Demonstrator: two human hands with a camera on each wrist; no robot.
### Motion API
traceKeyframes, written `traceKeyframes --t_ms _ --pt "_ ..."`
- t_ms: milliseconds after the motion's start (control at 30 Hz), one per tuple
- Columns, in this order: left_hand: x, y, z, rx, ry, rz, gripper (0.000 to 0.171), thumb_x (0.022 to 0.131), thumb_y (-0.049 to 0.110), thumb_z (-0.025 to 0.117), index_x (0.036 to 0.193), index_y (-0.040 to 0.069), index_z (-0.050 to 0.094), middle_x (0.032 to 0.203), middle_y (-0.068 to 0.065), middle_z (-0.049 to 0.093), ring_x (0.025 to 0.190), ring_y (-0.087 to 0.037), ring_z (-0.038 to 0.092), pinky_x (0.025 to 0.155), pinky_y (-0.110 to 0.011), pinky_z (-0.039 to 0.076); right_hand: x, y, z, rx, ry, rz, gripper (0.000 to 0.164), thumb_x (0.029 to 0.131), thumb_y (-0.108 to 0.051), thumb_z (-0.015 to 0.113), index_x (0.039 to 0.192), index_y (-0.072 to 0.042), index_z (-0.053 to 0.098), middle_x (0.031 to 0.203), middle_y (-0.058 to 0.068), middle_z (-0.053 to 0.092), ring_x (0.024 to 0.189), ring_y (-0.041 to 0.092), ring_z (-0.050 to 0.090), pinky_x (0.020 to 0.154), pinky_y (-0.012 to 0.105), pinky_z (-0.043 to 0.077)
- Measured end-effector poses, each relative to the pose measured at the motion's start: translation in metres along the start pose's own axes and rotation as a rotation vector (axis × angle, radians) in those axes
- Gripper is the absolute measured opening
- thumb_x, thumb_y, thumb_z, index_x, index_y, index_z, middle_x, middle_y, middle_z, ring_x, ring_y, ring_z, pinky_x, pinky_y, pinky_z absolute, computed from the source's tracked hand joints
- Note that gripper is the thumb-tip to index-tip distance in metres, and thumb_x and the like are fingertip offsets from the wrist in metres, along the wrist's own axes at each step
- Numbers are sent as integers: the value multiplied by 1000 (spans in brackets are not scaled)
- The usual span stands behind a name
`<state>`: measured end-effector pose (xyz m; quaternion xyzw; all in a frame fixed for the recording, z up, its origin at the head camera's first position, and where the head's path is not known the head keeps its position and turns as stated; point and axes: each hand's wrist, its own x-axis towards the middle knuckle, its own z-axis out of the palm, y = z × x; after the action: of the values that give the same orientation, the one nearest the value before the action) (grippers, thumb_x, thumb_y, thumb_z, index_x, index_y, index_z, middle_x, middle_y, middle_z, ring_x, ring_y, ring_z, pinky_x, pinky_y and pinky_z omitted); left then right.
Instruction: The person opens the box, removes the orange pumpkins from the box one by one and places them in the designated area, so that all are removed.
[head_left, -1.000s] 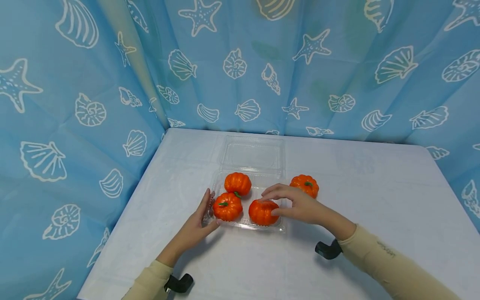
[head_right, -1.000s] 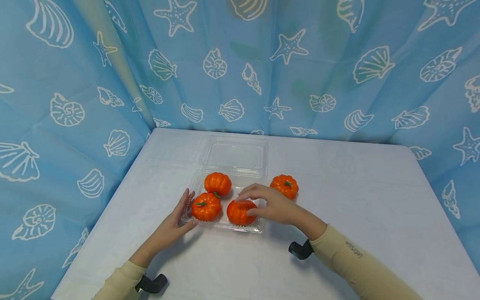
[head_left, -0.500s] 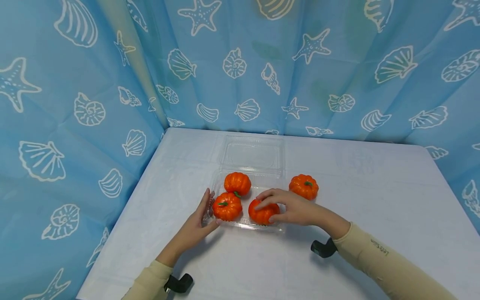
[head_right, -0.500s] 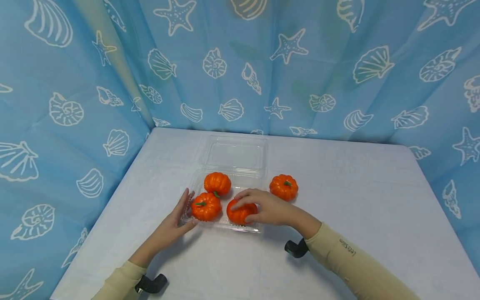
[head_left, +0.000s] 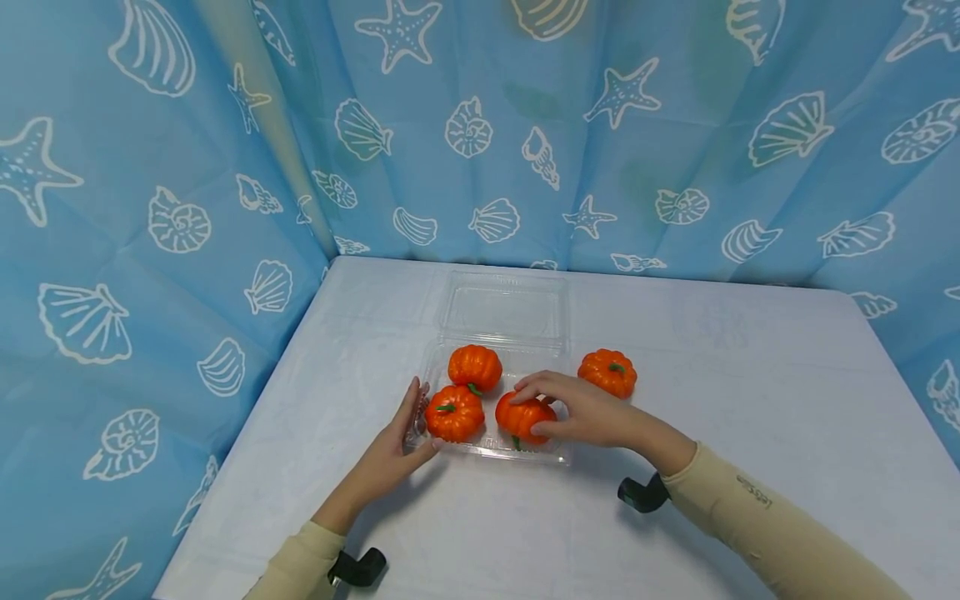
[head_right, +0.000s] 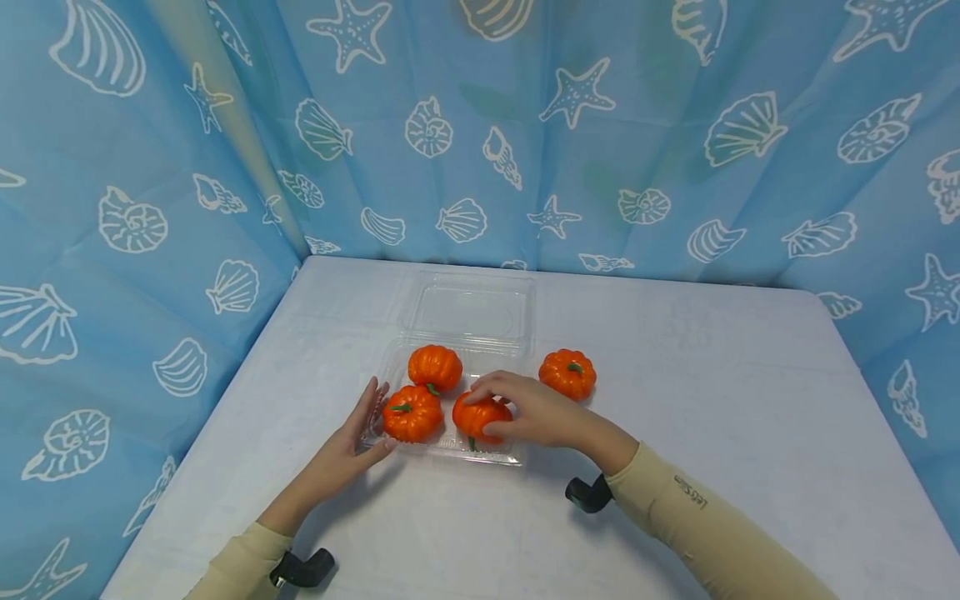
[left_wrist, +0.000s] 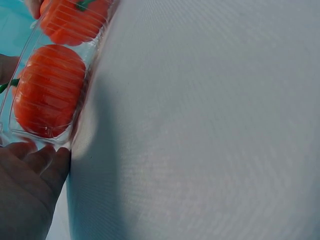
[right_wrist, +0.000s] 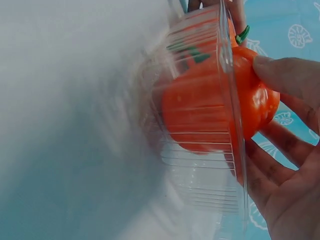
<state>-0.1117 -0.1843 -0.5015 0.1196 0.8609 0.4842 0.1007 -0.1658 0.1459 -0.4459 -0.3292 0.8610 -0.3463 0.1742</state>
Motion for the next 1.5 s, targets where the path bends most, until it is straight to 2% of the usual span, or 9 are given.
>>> traceKeyframes --t_ms 133,333,433,733,967,1233,1500 --pt "0 -1 0 -3 2 -5 99 95 35 71 166 20 4 168 -3 22 153 -27 24 119 -50 27 3 -1 0 -24 7 -9 37 93 -24 75 128 -26 62 142 -2 56 121 19 57 97 40 56" --pt "0 -1 1 -6 5 -8 99 95 35 72 166 21 4 168 -3 22 153 -26 24 119 -49 26 3 -5 -1 -91 -15 -40 45 95 -20 70 139 -26 61 144 2 55 130 26 53 104 49 51" --pt "0 -1 1 -3 5 -5 99 95 36 71 166 21 4 168 -3 22 153 -26 24 120 -49 26 3 -6 -1 -130 -22 -48 44 96 -21 68 139 -27 63 147 5 53 133 30 51 105 52 50" --pt "1 -2 0 -4 2 3 98 95 36 71 166 20 4 168 -4 22 153 -27 25 119 -50 27 4 -7 2 -92 21 -2 38 91 -32 77 127 -32 67 143 0 55 131 27 53 104 50 51" --pt "0 -1 0 -5 0 6 98 95 35 71 166 20 4 168 -4 22 153 -27 25 119 -50 28 6 -7 2 -102 45 -14 30 90 -26 76 118 -26 65 137 -1 58 126 22 56 104 42 52" --pt "0 1 -1 -14 -3 5 98 95 35 71 165 18 4 168 -4 22 153 -27 25 119 -49 28 4 -8 1 -151 24 -31 40 93 -24 73 131 -33 67 138 2 54 117 23 60 93 41 57" --pt "0 0 0 -6 -3 4 98 95 36 70 165 18 4 168 -3 22 153 -27 26 118 -50 28 4 -6 2 -155 45 -47 37 91 -25 74 128 -32 69 138 1 54 121 23 58 96 41 56"
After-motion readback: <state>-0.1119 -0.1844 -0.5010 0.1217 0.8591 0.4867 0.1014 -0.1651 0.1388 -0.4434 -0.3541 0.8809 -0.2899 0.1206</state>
